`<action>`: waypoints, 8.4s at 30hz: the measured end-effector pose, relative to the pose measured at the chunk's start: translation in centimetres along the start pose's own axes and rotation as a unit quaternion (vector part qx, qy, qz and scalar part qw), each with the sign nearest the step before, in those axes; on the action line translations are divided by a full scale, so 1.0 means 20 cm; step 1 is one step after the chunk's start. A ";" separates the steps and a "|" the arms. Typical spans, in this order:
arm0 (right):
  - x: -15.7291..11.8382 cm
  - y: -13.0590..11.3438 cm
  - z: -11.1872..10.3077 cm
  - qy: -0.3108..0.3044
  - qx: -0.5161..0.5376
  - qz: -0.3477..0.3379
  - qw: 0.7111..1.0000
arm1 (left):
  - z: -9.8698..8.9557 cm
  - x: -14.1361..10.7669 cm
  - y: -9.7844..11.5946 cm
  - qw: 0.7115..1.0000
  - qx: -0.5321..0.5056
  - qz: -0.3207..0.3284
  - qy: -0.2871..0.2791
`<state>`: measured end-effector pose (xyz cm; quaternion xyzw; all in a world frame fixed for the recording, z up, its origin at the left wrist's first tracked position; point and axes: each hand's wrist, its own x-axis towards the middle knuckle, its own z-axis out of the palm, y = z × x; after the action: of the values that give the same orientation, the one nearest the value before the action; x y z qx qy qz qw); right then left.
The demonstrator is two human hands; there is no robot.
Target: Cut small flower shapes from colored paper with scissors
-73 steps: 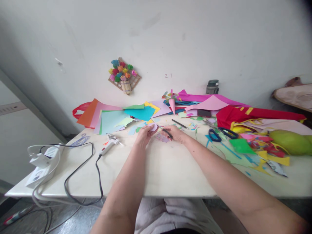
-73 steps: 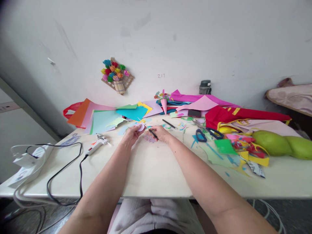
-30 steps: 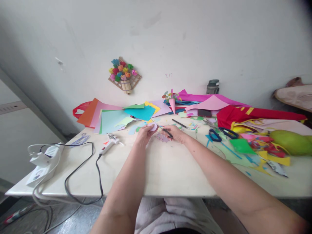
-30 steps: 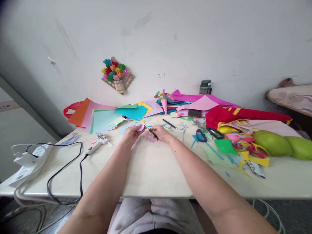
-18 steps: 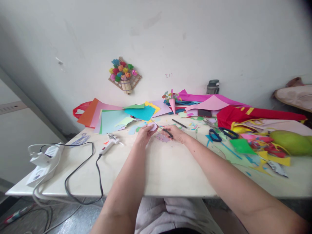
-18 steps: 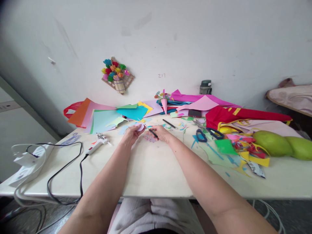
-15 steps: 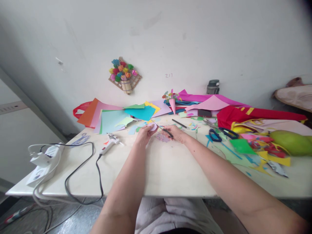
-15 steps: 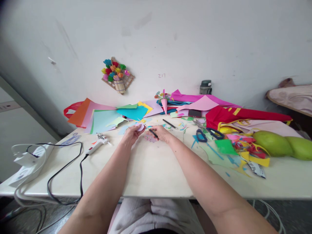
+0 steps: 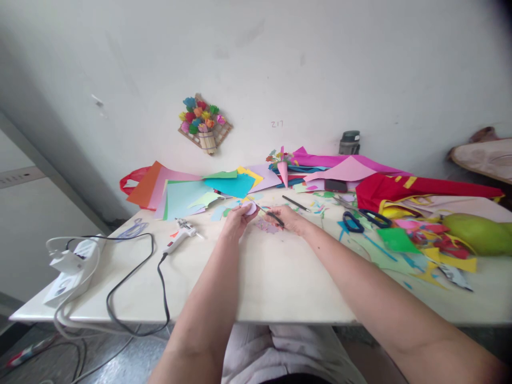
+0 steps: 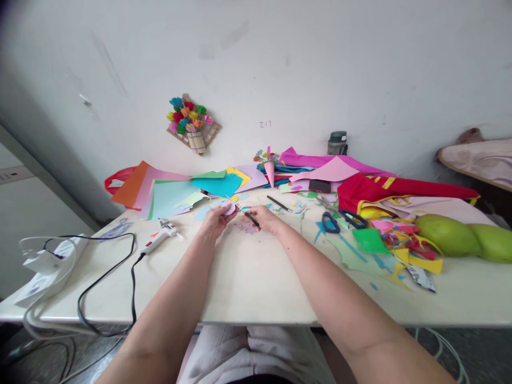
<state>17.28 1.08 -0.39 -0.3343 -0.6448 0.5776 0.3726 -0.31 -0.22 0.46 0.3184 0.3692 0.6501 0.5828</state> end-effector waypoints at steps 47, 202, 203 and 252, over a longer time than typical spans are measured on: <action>-0.07 -0.07 0.00 -0.021 0.001 0.040 0.999 | -0.02 0.00 0.03 0.999 0.029 0.030 -0.004; -0.09 -0.09 -0.02 -0.053 -0.054 0.051 0.996 | -0.05 -0.01 0.04 0.985 0.111 -0.010 -0.131; -0.09 -0.10 -0.02 -0.054 -0.053 0.054 0.996 | -0.06 -0.01 0.04 0.985 0.112 -0.009 -0.132; -0.10 -0.09 -0.09 -0.139 -0.033 0.089 0.986 | -0.13 0.03 0.07 0.986 0.137 0.096 0.023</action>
<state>19.94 0.05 1.36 -0.3190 -0.6770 0.6275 0.2149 -3.40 0.08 0.27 0.4141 0.4356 0.6534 0.4601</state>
